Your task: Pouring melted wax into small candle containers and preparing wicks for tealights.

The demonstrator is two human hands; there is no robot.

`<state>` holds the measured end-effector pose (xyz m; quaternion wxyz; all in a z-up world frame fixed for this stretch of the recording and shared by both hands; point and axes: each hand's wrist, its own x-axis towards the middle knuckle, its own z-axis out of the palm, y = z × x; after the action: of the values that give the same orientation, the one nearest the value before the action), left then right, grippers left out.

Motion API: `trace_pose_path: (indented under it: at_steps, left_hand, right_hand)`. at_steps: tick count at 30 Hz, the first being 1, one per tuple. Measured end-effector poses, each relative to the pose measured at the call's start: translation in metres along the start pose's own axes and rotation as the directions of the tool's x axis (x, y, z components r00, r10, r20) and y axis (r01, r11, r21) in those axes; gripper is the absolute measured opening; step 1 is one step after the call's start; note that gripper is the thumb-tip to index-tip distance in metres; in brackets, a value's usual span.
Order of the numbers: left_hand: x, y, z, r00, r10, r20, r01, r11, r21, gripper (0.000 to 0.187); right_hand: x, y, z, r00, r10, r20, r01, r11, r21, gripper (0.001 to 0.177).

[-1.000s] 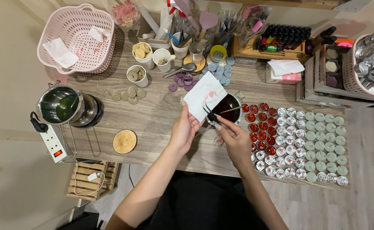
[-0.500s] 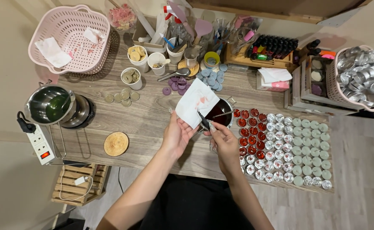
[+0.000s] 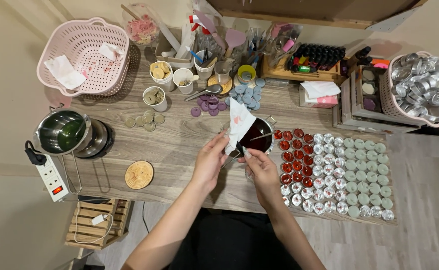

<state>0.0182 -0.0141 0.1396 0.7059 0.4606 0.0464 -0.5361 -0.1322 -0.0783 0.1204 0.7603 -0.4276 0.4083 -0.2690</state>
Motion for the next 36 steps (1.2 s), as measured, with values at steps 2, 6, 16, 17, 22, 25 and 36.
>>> trace_pose_path:
  at_steps: [2,6,16,17,22,25,36]
  left_hand:
    - [-0.004,0.004,0.005,0.999,0.024,0.024,-0.026,0.998,0.051,0.045]
    - [-0.006,0.004,0.004,0.996,0.072,0.058,-0.078,0.991,0.111,0.042]
    - [-0.005,0.0,0.002,0.996,0.083,0.033,-0.086,0.986,0.146,0.042]
    - [-0.004,-0.002,0.001,0.994,0.11,0.03,-0.113,0.979,0.172,0.041]
    - [-0.008,-0.005,0.002,0.976,0.215,0.036,-0.216,0.94,0.264,0.036]
    - [-0.008,-0.008,0.0,0.967,0.249,0.046,-0.253,0.941,0.226,0.031]
    - [-0.013,-0.008,0.0,0.926,0.374,0.043,-0.363,0.858,0.363,0.029]
  right_hand:
    - [0.001,0.002,-0.002,1.0,0.002,0.018,-0.002,1.0,0.009,0.028]
    - [0.0,0.003,-0.002,0.999,0.034,0.027,-0.035,0.998,0.051,0.029]
    - [-0.003,0.003,-0.001,0.999,0.052,0.0,-0.052,0.998,0.026,0.027]
    - [-0.003,0.004,-0.002,0.999,0.037,-0.006,-0.037,0.999,0.013,0.027]
    - [-0.007,0.005,-0.001,1.0,0.003,-0.026,-0.004,0.999,-0.052,0.027]
    - [-0.008,0.007,-0.002,0.998,-0.061,-0.016,0.059,0.991,-0.121,0.029]
    - [-0.013,-0.002,0.003,0.994,0.095,-0.051,-0.105,0.961,-0.256,0.022]
